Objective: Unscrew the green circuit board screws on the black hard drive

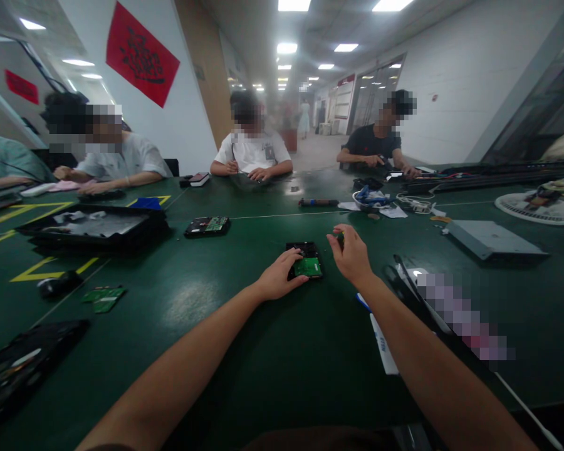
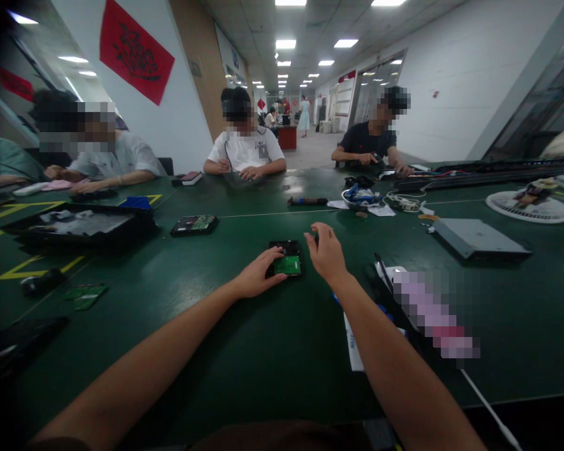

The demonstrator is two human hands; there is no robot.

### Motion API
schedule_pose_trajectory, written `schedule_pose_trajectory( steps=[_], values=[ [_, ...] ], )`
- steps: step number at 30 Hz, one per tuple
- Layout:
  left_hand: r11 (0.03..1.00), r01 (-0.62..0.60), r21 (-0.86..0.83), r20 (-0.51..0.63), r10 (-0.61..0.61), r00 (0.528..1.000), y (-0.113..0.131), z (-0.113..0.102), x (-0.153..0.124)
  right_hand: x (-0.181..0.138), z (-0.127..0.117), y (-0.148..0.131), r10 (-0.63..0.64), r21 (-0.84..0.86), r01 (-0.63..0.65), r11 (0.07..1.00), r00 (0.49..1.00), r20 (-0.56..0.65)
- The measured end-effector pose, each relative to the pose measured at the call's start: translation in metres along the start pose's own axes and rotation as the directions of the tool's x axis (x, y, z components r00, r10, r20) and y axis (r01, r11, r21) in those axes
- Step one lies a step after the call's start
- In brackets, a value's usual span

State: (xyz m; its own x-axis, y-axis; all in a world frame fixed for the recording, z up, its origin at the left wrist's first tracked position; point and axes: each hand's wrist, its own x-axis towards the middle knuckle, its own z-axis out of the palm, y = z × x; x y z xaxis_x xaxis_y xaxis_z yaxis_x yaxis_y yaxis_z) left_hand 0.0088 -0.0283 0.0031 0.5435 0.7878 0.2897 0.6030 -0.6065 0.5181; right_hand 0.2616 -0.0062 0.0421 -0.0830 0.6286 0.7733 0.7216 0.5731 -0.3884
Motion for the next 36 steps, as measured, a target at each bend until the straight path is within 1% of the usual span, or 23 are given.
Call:
schedule_pose_trajectory(
  steps=[3, 6, 10, 17, 19, 23, 25, 30, 36],
  values=[
    [1.000, 0.003, 0.004, 0.001, -0.003, 1.000, 0.002, -0.001, 0.000, -0.001, 0.002, 0.001, 0.004, 0.019, -0.004, 1.000, 0.999, 0.036],
    [1.000, 0.007, 0.002, -0.006, -0.007, 1.000, 0.002, -0.002, -0.001, -0.002, 0.003, 0.003, 0.043, 0.058, -0.047, 0.997, 0.996, 0.083],
    [1.000, 0.003, 0.005, -0.011, -0.003, 1.000, 0.000, 0.000, -0.001, -0.005, 0.005, 0.006, 0.072, 0.072, -0.076, 0.995, 0.996, 0.054],
    [1.000, -0.007, 0.014, -0.009, 0.007, 1.000, -0.002, 0.001, -0.001, -0.006, 0.008, 0.008, -0.010, 0.034, 0.007, 0.999, 0.996, 0.088],
    [1.000, -0.006, 0.023, -0.006, 0.006, 1.000, -0.001, 0.001, -0.001, -0.007, 0.007, 0.008, -0.014, 0.059, 0.009, 0.998, 0.997, 0.081],
    [1.000, -0.015, 0.018, -0.006, 0.015, 1.000, -0.001, 0.000, -0.001, -0.007, 0.008, 0.004, 0.012, 0.154, -0.013, 0.988, 1.000, 0.011],
    [1.000, -0.025, 0.011, -0.010, 0.025, 1.000, -0.001, 0.001, -0.001, -0.008, 0.008, 0.000, 0.013, 0.186, -0.013, 0.983, 1.000, -0.003],
    [0.999, -0.034, 0.000, -0.016, 0.034, 0.999, -0.003, 0.002, 0.000, -0.010, 0.009, -0.007, 0.001, 0.201, -0.008, 0.980, 0.999, 0.033],
    [0.999, -0.028, -0.016, -0.022, 0.028, 0.999, 0.000, 0.001, 0.000, -0.010, 0.009, -0.007, 0.014, 0.212, -0.025, 0.977, 0.998, 0.053]
  ],
)
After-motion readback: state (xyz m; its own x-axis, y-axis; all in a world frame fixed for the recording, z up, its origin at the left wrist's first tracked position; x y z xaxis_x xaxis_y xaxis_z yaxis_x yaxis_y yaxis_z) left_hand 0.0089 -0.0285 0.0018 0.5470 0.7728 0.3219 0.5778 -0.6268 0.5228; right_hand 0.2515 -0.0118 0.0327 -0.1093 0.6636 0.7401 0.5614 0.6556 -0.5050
